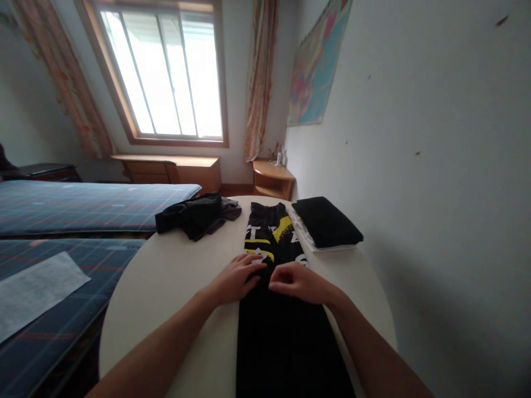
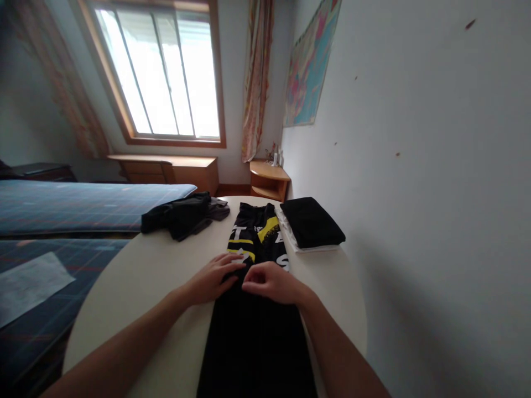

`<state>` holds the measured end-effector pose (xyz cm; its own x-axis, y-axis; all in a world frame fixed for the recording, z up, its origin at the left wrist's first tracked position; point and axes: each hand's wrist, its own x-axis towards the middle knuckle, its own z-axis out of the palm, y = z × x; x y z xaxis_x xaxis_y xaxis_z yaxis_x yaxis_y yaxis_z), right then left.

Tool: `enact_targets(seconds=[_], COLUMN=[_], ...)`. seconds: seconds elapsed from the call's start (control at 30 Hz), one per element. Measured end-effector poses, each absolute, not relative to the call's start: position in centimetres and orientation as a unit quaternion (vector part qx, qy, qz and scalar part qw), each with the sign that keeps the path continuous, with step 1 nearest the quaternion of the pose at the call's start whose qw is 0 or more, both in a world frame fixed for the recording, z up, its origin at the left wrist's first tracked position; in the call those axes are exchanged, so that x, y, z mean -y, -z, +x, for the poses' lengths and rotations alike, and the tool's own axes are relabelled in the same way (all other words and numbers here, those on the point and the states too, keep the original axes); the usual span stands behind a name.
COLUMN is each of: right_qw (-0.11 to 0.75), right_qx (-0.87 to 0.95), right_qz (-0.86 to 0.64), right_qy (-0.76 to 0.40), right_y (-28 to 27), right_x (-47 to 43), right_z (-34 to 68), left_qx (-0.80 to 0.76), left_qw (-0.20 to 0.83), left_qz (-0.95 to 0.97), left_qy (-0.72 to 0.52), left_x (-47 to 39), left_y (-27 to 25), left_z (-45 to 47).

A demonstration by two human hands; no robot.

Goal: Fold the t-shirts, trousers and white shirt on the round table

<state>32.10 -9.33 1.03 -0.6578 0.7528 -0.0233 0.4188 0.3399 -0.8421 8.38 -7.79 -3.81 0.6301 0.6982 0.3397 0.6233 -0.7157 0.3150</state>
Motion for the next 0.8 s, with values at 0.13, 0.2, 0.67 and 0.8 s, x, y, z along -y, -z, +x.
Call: enact_targets(seconds=[0.13,0.2,0.67,0.8], right_qw=[0.229,0.226,0.221,0.217], right_qx=[0.805,0.813,0.841,0.803], right_qz=[-0.432,-0.434,-0.464,-0.541], right_qy=[-0.335,-0.314,-0.17,-0.124], right_y=[0.6,1.2,2.8,2.5], right_x=[6.8,6.3,5.7,5.9], right_z=[34.9,35.5,34.5,33.6], left_qx=[-0.231,-0.194,-0.114,-0.102], left_qw=[0.121,0.107,-0.031,-0.037], left_qz=[0.949,0.962,0.978,0.983], left_qy=[-0.177,-0.158,-0.171,-0.151], left_x=[10.4,11.3,13.4,13.3], left_y=[2.5,2.3,2.8,2.9], left_z=[10.7,11.6,14.5,14.6])
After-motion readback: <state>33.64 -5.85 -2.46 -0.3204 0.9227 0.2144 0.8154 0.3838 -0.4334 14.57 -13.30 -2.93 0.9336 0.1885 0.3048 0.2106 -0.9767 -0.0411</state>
